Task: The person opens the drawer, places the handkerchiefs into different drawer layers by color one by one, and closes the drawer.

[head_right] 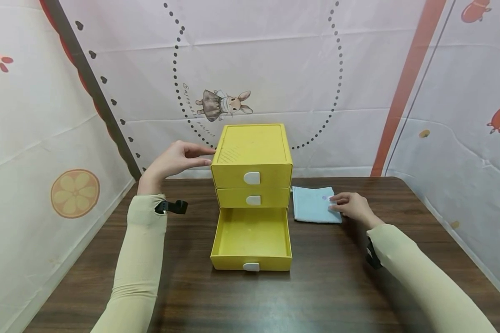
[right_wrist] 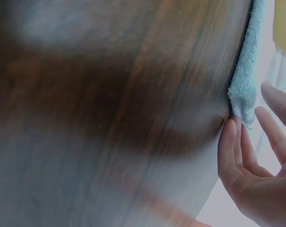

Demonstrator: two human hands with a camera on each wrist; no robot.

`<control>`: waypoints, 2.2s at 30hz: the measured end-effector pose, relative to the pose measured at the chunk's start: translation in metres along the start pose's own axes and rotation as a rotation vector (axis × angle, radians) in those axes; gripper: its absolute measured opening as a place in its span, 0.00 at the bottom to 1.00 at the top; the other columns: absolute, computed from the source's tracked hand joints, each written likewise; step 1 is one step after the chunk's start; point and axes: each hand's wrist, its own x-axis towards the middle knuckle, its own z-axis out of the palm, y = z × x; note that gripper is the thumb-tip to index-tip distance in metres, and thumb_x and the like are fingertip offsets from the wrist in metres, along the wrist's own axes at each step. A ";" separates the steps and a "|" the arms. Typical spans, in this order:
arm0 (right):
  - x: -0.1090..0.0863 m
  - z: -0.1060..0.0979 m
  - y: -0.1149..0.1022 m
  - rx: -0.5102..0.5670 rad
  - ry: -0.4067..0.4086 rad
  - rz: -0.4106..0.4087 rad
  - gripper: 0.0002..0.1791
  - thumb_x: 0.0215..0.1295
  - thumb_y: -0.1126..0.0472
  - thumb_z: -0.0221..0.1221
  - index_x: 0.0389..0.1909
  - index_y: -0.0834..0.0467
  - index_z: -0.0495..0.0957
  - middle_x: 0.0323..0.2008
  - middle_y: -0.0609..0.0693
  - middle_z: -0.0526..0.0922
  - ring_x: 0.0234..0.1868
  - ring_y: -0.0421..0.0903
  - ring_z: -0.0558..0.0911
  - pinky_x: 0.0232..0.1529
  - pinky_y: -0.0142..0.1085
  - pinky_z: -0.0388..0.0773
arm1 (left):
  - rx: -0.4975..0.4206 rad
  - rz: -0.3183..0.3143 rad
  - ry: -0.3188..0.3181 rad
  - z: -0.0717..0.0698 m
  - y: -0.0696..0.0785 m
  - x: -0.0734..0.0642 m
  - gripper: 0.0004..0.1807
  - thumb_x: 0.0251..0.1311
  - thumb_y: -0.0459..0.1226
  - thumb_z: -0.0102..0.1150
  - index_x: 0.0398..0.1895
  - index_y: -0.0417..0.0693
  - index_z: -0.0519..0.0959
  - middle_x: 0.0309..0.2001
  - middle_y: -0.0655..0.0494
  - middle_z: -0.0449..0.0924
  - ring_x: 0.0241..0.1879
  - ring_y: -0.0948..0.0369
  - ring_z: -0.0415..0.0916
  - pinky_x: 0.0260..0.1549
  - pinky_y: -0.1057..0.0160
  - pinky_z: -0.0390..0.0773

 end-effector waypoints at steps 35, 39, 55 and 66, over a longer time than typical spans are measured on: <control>0.011 0.001 -0.003 0.081 -0.107 0.021 0.28 0.60 0.58 0.63 0.61 0.62 0.71 0.65 0.70 0.64 0.62 0.68 0.65 0.60 0.63 0.63 | -0.045 0.015 0.013 0.004 -0.039 0.020 0.23 0.53 0.54 0.65 0.52 0.59 0.81 0.55 0.55 0.80 0.52 0.58 0.78 0.53 0.55 0.75; 0.009 0.001 -0.003 0.094 -0.090 0.009 0.28 0.60 0.57 0.64 0.61 0.61 0.72 0.64 0.69 0.65 0.62 0.67 0.67 0.58 0.59 0.69 | -0.034 0.018 0.015 0.004 -0.038 0.019 0.23 0.53 0.55 0.65 0.52 0.60 0.81 0.53 0.58 0.81 0.51 0.58 0.78 0.52 0.56 0.76; -0.001 -0.010 -0.017 0.210 -0.062 0.038 0.33 0.59 0.51 0.64 0.63 0.59 0.69 0.64 0.67 0.67 0.60 0.62 0.69 0.49 0.47 0.80 | -0.045 0.013 0.008 0.003 -0.037 0.019 0.24 0.52 0.55 0.66 0.52 0.60 0.81 0.55 0.55 0.80 0.51 0.58 0.78 0.53 0.54 0.76; -0.011 -0.019 -0.021 0.277 -0.054 0.007 0.35 0.60 0.48 0.64 0.65 0.59 0.67 0.64 0.65 0.67 0.60 0.59 0.69 0.50 0.46 0.80 | -0.035 0.002 0.006 0.002 -0.035 0.019 0.24 0.51 0.56 0.66 0.52 0.60 0.81 0.54 0.58 0.80 0.51 0.60 0.78 0.53 0.54 0.76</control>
